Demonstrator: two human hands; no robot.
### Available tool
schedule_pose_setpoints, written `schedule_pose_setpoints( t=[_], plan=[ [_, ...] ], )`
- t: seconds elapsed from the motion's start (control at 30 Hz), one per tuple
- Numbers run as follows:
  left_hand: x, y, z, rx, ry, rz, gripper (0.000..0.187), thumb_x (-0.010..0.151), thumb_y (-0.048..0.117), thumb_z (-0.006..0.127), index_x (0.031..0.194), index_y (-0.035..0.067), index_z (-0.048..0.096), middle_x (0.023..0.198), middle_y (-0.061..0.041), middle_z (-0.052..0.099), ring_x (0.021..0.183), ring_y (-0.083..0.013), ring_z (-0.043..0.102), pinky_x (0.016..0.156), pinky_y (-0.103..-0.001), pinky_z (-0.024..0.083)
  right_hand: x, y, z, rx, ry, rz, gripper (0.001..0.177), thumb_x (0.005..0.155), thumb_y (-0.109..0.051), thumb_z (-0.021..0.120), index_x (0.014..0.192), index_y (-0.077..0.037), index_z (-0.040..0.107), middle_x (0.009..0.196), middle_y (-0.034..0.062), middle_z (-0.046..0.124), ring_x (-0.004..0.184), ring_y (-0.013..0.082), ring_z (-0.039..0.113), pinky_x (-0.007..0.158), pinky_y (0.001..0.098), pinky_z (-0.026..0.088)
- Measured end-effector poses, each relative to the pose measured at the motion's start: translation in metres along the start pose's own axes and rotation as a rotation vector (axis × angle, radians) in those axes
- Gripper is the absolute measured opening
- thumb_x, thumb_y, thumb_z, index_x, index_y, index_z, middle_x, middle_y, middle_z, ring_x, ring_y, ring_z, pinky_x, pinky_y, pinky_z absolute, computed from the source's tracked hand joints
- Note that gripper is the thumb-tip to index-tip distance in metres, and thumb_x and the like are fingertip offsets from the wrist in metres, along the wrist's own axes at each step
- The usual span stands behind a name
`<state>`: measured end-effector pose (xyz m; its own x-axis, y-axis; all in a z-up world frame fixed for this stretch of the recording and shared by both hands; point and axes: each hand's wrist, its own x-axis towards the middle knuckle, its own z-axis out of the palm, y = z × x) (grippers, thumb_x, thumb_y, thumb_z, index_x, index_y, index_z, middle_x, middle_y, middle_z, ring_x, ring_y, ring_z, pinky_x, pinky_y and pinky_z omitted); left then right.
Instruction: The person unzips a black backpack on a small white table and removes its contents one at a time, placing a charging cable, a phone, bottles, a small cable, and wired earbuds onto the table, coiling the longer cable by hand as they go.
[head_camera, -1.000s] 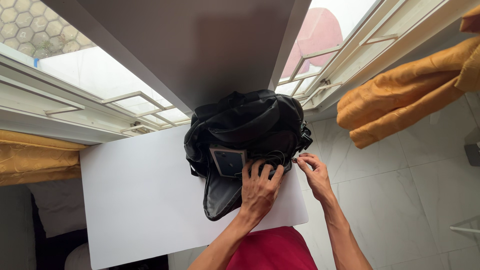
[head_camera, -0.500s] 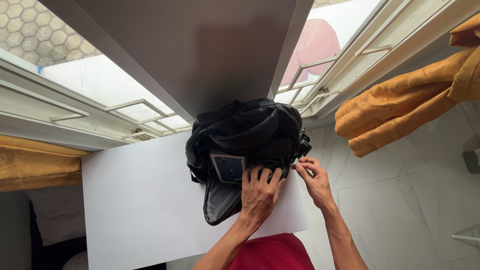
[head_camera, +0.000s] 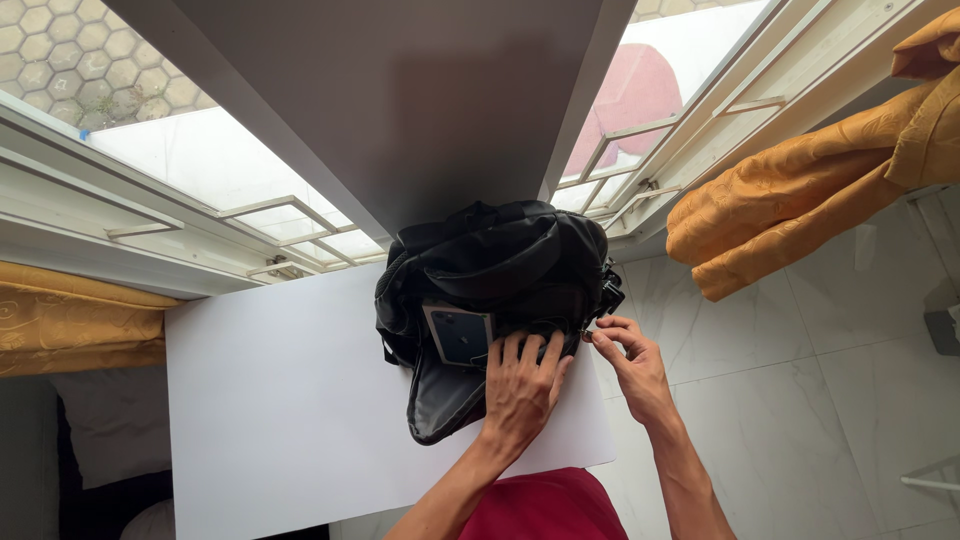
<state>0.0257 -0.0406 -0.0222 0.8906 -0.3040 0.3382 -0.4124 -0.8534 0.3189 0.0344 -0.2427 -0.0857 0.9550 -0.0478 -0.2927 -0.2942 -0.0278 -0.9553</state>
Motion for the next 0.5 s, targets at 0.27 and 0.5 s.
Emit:
schedule_pose_setpoints(
  t=[0.27, 0.5],
  plan=[
    [-0.004, -0.001, -0.009, -0.013, 0.004, -0.022, 0.035, 0.095, 0.025, 0.071, 0.125, 0.007, 0.069, 0.101, -0.011, 0.068, 0.099, -0.0301, 0.063, 0.085, -0.046, 0.051, -0.008, -0.029, 0.012, -0.250, 0.050, -0.137, 0.019, 0.092, -0.024, 0.072, 0.098, -0.008, 0.079, 0.127, 0.0017, 0.059, 0.123, 0.0224, 0.058, 0.108, 0.0415, 0.048],
    [-0.006, -0.001, -0.009, -0.023, 0.012, -0.034, 0.033, 0.094, 0.018, 0.072, 0.124, 0.006, 0.069, 0.098, -0.011, 0.068, 0.098, -0.0301, 0.064, 0.085, -0.046, 0.051, -0.016, -0.054, 0.024, -0.905, 0.128, -0.589, 0.015, 0.088, -0.021, 0.075, 0.099, -0.011, 0.078, 0.127, 0.0085, 0.058, 0.137, 0.0343, 0.045, 0.120, 0.0631, 0.029]
  ],
)
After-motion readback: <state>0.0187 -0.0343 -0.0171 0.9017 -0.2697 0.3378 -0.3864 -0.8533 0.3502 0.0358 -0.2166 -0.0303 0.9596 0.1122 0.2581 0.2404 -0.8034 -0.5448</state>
